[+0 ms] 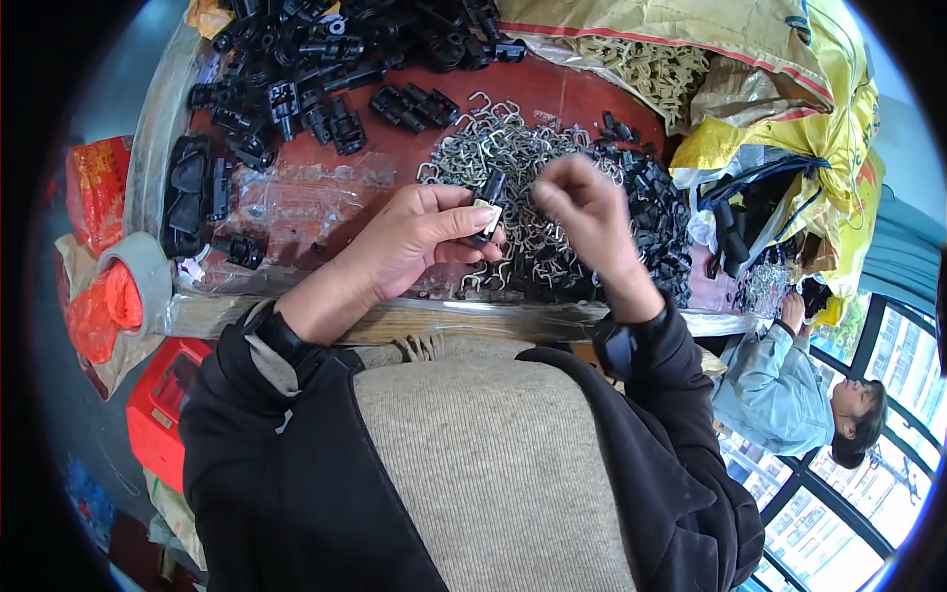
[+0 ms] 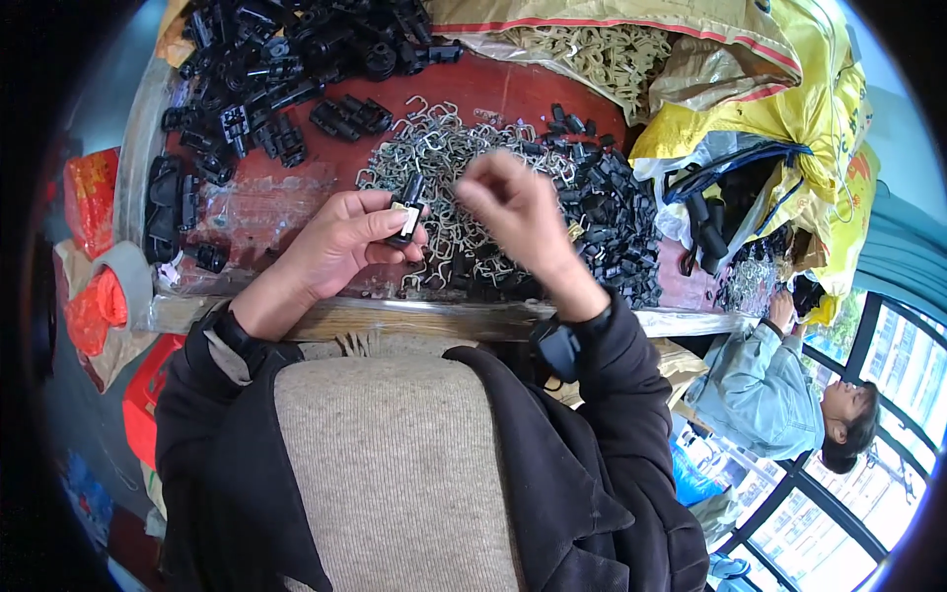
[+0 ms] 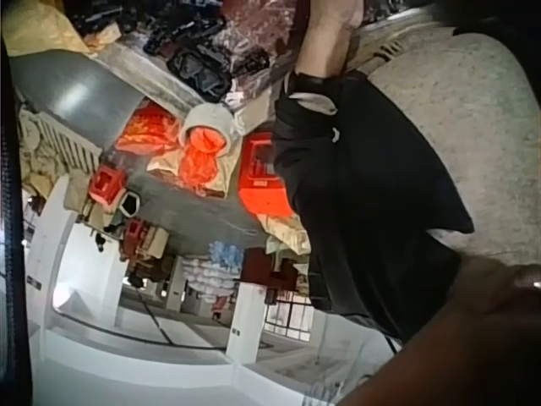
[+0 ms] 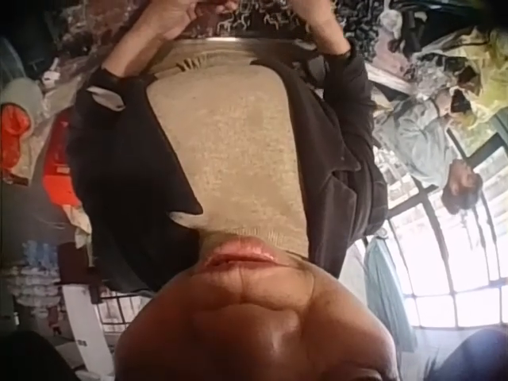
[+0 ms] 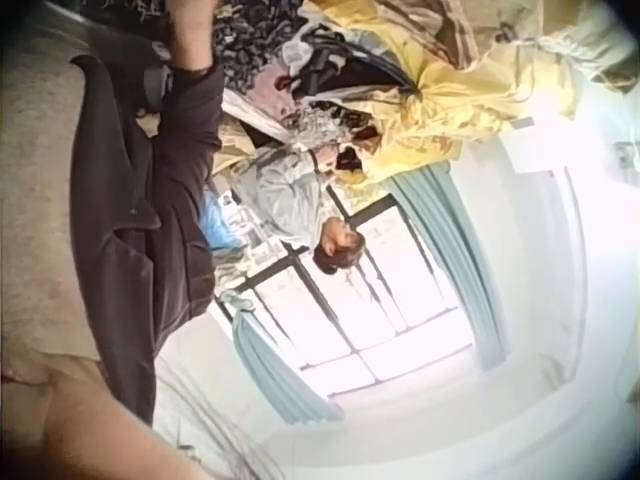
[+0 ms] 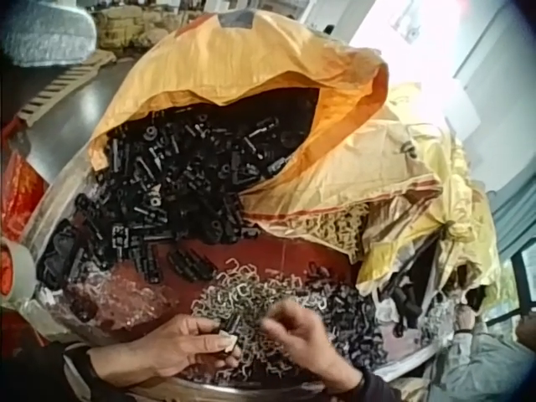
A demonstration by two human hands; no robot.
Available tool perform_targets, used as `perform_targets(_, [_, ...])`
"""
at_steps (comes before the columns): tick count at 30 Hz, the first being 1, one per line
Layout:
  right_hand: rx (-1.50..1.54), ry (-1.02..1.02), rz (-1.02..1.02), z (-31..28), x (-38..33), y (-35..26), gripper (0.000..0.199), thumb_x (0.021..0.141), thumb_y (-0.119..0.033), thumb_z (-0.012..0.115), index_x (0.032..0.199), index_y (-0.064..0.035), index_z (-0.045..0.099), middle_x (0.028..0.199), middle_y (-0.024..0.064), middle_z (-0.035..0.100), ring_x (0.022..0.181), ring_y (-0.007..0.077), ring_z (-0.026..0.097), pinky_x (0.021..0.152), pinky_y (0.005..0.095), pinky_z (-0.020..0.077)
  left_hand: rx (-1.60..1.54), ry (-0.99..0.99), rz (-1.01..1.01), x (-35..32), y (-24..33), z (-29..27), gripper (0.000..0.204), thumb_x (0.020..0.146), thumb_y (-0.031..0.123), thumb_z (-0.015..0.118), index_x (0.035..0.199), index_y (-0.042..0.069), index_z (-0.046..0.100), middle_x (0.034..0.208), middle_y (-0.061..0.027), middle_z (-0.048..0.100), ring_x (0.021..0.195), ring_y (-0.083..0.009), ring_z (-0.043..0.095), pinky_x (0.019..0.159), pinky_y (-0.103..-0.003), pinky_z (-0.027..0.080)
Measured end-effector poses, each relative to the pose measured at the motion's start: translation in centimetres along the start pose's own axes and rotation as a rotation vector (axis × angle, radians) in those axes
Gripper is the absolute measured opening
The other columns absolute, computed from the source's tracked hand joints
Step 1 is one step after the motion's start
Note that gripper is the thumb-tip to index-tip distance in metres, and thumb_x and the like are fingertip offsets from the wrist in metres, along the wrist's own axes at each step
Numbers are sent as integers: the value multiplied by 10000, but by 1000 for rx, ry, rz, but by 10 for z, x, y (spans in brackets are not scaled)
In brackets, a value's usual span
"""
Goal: Manually assembling small plastic housings by inserting metal pins and springs at a factory workstation.
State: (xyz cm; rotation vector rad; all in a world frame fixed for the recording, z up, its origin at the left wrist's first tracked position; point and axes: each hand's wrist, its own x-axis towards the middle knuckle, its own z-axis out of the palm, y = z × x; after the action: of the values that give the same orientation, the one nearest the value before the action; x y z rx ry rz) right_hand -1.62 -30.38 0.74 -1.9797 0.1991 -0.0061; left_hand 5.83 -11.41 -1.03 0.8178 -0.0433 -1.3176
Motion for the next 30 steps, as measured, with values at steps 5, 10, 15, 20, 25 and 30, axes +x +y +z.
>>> perform_targets(5, [-865, 384, -148, -79, 29, 41, 162, 712, -120, 599, 830, -17, 558, 760, 114, 559, 645, 218, 566, 545, 287, 437, 92, -38, 26, 3, 0, 3, 191, 801, 158, 522, 909, 0, 530, 804, -75, 581, 675, -108, 568, 599, -196, 473])
perform_targets(10, [-1151, 293, -151, -91, 34, 65, 161, 732, -143, 559, 846, -29, 558, 780, 122, 564, 672, 273, 568, 562, 332, 447, 29, -43, -21, 5, 0, 0, 205, 812, 149, 509, 947, -5, 509, 806, -78, 577, 652, -99, 558, 569, -187, 469])
perform_targets(15, [-1447, 146, -41, -82, 32, 58, 173, 741, -140, 524, 877, -35, 547, 778, 123, 562, 680, 292, 559, 580, 353, 444, -86, -66, -35, 5, -5, -5, 225, 818, 139, 502, 981, -15, 488, 820, -84, 572, 668, -104, 560, 557, -180, 467])
perform_targets(20, [-1327, 180, -109, -84, 19, 52, 182, 747, -136, 528, 888, -21, 538, 732, 110, 571, 634, 244, 563, 568, 327, 444, -86, -93, -8, 4, -3, -1, 227, 820, 129, 497, 995, -14, 480, 840, -88, 570, 688, -111, 563, 580, -186, 472])
perform_targets(25, [-624, 213, 61, -66, 4, 28, 186, 765, -111, 557, 906, 6, 525, 677, 50, 566, 601, 97, 530, 540, 231, 424, -127, -46, 41, 4, -6, -4, 236, 820, 122, 494, 1011, -15, 470, 861, -92, 568, 710, -121, 565, 615, -205, 479])
perform_targets(30, [-95, 141, 112, -41, -5, 24, 208, 757, -81, 590, 922, 21, 515, 666, 10, 543, 611, 39, 483, 533, 166, 389, -134, -41, 74, 6, -6, -4, 238, 820, 123, 492, 1016, -11, 470, 869, -90, 568, 720, -119, 564, 635, -211, 479])
